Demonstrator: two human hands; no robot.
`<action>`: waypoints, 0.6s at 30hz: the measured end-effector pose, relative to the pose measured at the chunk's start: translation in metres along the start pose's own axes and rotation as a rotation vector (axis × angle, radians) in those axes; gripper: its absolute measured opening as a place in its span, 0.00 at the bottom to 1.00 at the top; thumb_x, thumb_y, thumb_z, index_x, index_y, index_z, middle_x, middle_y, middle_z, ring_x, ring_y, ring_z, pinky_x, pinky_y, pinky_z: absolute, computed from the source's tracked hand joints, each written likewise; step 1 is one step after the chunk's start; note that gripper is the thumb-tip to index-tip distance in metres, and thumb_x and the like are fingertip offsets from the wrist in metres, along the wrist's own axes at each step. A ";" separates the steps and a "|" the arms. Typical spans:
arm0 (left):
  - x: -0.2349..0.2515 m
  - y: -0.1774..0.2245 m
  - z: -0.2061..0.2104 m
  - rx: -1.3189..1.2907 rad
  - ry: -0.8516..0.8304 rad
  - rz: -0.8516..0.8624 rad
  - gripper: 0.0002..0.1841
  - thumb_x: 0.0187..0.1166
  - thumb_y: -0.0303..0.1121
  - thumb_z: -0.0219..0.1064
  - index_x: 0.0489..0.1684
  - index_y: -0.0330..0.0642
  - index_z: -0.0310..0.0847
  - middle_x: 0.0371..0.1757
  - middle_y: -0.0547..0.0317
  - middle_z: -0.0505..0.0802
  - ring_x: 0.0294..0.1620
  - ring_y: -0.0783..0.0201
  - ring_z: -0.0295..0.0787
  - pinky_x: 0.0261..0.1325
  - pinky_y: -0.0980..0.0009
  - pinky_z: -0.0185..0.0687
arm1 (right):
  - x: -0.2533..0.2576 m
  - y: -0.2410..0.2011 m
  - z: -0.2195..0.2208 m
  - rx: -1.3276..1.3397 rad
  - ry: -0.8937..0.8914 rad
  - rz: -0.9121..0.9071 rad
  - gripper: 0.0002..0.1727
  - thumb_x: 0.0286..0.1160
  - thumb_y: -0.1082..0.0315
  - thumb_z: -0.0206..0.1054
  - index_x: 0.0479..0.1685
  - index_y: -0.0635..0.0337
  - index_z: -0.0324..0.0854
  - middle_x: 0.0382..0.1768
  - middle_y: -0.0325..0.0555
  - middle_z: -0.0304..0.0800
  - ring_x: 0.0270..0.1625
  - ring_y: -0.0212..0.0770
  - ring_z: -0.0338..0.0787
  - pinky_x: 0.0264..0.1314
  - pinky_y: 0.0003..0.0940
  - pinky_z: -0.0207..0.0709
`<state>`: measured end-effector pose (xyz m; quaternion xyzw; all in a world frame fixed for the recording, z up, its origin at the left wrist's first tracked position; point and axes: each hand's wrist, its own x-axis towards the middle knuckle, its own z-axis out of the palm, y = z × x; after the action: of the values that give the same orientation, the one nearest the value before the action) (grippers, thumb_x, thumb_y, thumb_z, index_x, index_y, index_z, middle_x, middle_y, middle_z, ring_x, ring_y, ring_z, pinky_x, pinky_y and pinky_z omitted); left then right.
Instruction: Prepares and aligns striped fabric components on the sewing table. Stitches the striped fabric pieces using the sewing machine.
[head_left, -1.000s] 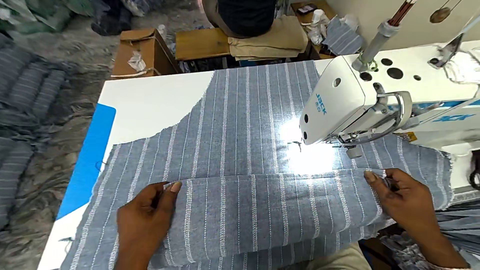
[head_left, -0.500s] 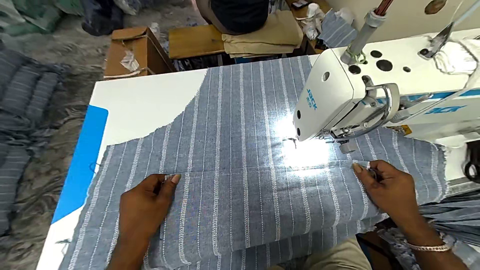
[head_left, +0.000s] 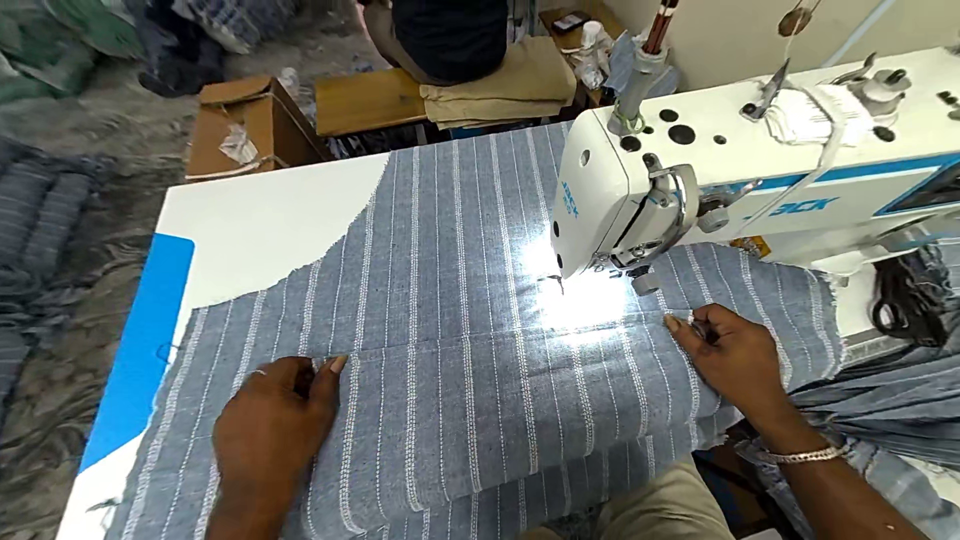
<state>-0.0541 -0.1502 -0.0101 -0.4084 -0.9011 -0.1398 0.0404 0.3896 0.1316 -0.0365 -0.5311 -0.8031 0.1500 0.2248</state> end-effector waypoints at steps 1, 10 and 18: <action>-0.001 -0.005 0.003 0.012 0.007 0.014 0.33 0.85 0.60 0.57 0.58 0.32 0.85 0.55 0.28 0.88 0.58 0.24 0.84 0.56 0.23 0.73 | 0.000 -0.001 0.000 -0.015 0.004 0.001 0.22 0.77 0.42 0.68 0.32 0.51 0.81 0.13 0.35 0.70 0.15 0.39 0.71 0.18 0.44 0.62; 0.023 -0.141 -0.016 0.045 -0.062 -0.117 0.50 0.78 0.77 0.45 0.90 0.45 0.65 0.91 0.36 0.66 0.93 0.33 0.54 0.87 0.25 0.43 | 0.000 -0.125 0.030 -0.013 -0.241 -0.016 0.21 0.84 0.46 0.63 0.37 0.56 0.83 0.24 0.50 0.84 0.30 0.54 0.89 0.27 0.56 0.77; 0.047 0.022 -0.033 -0.171 -0.082 0.123 0.18 0.89 0.35 0.62 0.67 0.30 0.83 0.68 0.25 0.85 0.71 0.26 0.81 0.72 0.25 0.71 | 0.012 -0.108 -0.017 0.097 -0.206 -0.008 0.14 0.83 0.60 0.69 0.55 0.60 0.83 0.36 0.54 0.91 0.37 0.55 0.92 0.38 0.59 0.84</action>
<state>-0.0698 -0.1119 0.0354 -0.4703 -0.8600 -0.1965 -0.0232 0.3096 0.1003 0.0318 -0.4982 -0.8158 0.2417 0.1669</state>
